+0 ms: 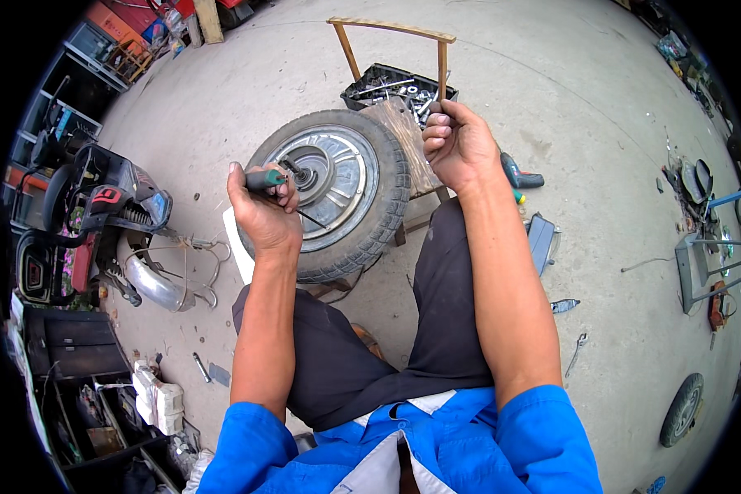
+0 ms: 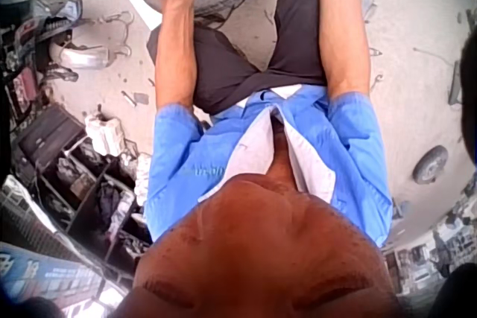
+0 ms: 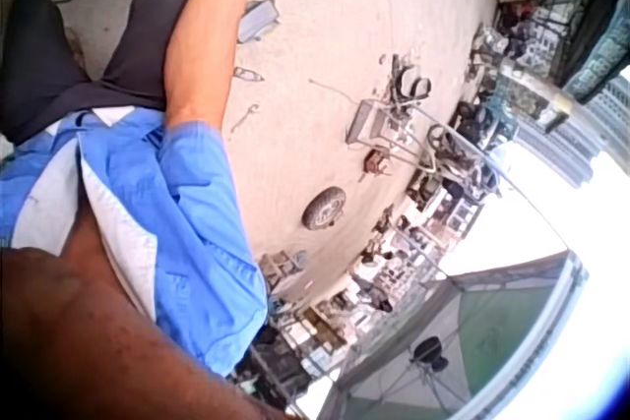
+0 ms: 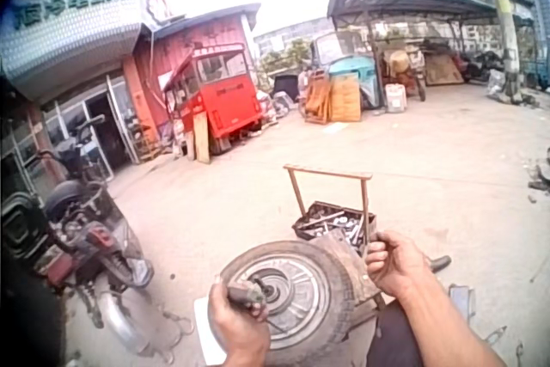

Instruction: The person sits on the floor and uses a screwdriver to pry and adjust the tire bead on a wheel rim. They also use a hammer to tap the rim and a wrench to tighten the central nut.

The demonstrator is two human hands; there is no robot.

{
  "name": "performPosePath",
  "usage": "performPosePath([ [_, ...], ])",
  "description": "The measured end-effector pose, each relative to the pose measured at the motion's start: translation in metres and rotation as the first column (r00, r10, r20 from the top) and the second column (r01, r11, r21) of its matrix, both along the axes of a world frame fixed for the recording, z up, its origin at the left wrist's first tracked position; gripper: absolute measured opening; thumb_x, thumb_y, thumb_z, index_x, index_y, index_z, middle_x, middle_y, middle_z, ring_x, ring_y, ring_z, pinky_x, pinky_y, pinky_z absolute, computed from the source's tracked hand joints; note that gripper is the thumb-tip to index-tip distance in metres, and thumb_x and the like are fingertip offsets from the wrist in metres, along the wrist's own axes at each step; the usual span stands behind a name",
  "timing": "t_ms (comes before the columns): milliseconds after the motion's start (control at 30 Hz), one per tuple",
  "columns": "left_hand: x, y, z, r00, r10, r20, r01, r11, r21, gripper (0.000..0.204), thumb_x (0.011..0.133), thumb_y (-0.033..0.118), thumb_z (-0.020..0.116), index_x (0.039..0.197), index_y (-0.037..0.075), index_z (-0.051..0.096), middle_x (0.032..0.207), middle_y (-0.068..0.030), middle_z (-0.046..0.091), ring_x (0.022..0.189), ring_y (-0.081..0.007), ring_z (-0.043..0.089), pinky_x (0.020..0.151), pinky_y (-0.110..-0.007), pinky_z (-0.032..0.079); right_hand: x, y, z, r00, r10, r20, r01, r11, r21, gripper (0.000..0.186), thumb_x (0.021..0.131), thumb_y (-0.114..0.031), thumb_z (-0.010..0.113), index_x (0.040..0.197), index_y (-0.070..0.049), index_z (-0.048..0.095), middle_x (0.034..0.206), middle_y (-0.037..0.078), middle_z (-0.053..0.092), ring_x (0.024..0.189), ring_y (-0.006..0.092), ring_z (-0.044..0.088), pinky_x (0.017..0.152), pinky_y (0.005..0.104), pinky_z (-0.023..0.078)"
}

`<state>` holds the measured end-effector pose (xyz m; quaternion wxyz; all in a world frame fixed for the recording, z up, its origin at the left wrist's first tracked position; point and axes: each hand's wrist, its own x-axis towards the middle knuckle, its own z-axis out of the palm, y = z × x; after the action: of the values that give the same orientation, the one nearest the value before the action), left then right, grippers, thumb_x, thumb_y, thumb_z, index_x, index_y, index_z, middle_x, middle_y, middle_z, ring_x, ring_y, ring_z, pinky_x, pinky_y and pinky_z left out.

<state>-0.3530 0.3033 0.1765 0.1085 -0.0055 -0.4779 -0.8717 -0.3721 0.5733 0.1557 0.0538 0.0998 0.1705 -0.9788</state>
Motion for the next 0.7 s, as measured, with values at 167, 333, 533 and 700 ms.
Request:
performPosePath([
  [167,-0.002,0.001,-0.002,1.000,-0.001,0.017,0.001,1.000,-0.011,0.051,0.102,0.045,0.041,0.065,0.010,0.042,0.065,-0.0052,0.045,0.055,-0.0132,0.036,0.046,-0.028,0.024,-0.002,0.001,-0.002,1.000,0.003,0.004,-0.003,1.000,0.018,0.014,0.100,-0.016,0.055,0.095,-0.003,0.055,0.073,-0.003,0.050,0.060,0.0054,0.044,0.050,0.0192,0.039],
  [333,-0.005,0.000,-0.008,0.999,-0.034,-0.021,0.034,0.999,0.007,0.049,0.102,0.044,0.044,0.066,0.011,0.042,0.064,-0.0040,0.046,0.052,-0.0105,0.037,0.044,-0.026,0.025,-0.002,0.001,-0.002,1.000,-0.002,0.001,0.002,1.000,0.029,0.015,0.100,-0.017,0.056,0.093,-0.003,0.056,0.073,-0.002,0.050,0.060,0.0062,0.044,0.050,0.0193,0.039],
  [533,-0.004,0.001,-0.010,0.996,-0.075,-0.056,0.074,0.997,-0.017,0.045,0.100,0.039,0.045,0.064,0.011,0.041,0.063,-0.0054,0.046,0.052,-0.0107,0.038,0.045,-0.027,0.025,-0.005,0.002,-0.006,1.000,0.003,0.000,-0.003,0.999,0.034,0.015,0.099,-0.017,0.057,0.093,-0.003,0.056,0.072,-0.003,0.050,0.060,0.0064,0.044,0.051,0.0192,0.038],
  [700,-0.003,-0.006,0.000,0.948,-0.316,-0.028,0.309,0.939,-0.150,0.046,0.097,0.036,0.042,0.060,0.009,0.040,0.060,-0.0073,0.043,0.057,-0.0158,0.038,0.053,-0.031,0.030,-0.006,0.001,-0.007,1.000,0.011,-0.001,-0.011,0.999,0.035,0.015,0.099,-0.018,0.057,0.094,-0.003,0.056,0.072,-0.003,0.050,0.059,0.0063,0.045,0.050,0.0194,0.039],
])
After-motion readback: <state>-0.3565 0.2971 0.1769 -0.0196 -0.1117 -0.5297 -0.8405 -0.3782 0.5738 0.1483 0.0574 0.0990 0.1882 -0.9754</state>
